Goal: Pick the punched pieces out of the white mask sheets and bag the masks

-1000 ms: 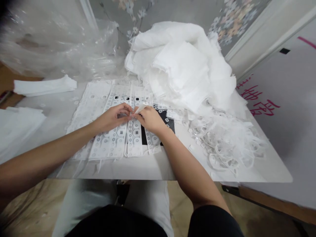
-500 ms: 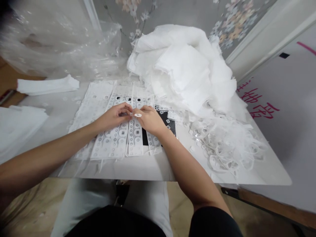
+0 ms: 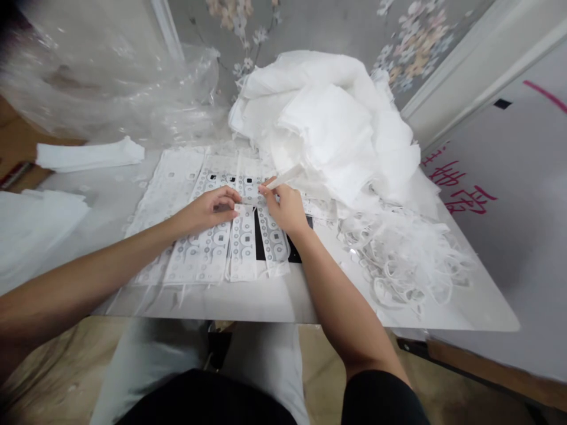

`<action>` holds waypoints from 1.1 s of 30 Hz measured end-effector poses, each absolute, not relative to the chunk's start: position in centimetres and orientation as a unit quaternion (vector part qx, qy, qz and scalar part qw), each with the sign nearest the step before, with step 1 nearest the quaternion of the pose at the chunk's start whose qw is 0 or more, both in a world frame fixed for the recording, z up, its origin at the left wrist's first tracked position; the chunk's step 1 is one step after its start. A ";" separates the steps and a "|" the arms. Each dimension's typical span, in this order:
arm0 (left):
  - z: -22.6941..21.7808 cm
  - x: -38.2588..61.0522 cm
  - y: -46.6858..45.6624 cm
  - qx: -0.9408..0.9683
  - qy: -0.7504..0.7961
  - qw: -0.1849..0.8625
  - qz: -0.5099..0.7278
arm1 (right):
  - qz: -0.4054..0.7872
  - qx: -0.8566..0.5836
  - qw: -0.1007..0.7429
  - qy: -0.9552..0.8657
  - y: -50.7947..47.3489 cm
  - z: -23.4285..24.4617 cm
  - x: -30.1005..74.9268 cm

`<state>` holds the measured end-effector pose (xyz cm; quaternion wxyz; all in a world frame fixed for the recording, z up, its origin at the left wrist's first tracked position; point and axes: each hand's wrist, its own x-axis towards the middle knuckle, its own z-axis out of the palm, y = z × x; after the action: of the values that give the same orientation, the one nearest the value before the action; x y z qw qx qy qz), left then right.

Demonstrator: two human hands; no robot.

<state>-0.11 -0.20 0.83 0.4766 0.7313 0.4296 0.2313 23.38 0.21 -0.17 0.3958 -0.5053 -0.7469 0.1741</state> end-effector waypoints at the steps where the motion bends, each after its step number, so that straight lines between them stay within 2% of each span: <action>1: 1.0 -0.2 -0.3 0.744 0.416 0.478 0.211 | 0.192 -0.503 0.405 -0.739 0.2 -0.1 23.5; 5: 1.7 -0.3 -1.0 0.796 0.343 0.478 0.142 | 0.232 -0.485 0.419 -0.731 0.0 -0.1 23.4; 9: 1.9 0.0 -1.9 0.842 0.291 0.429 0.152 | 0.257 -0.500 0.413 -0.716 0.5 -0.6 23.5; 14: 1.4 0.2 -2.1 0.855 0.276 0.403 0.174 | 0.265 -0.498 0.458 -0.687 0.7 -0.1 23.6; 19: 0.6 0.4 -1.6 0.864 0.280 0.381 0.170 | 0.301 -0.523 0.503 -0.619 -4.9 0.5 22.8; 23: 0.3 0.9 -2.0 0.807 0.329 0.450 0.195 | 0.285 -0.533 0.469 -0.645 -10.4 -0.6 22.4; 27: 0.9 1.2 -2.7 0.720 0.406 0.530 0.189 | 0.279 -0.540 0.443 -0.659 -11.6 -1.1 22.0; 33: 1.8 1.3 -3.3 0.698 0.428 0.544 0.186 | 0.280 -0.539 0.452 -0.654 -10.3 -1.3 21.5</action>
<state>1.31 -3.28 1.85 0.5437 0.6977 0.4279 0.1858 21.54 -10.34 -1.32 0.4520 -0.5385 -0.6537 0.2800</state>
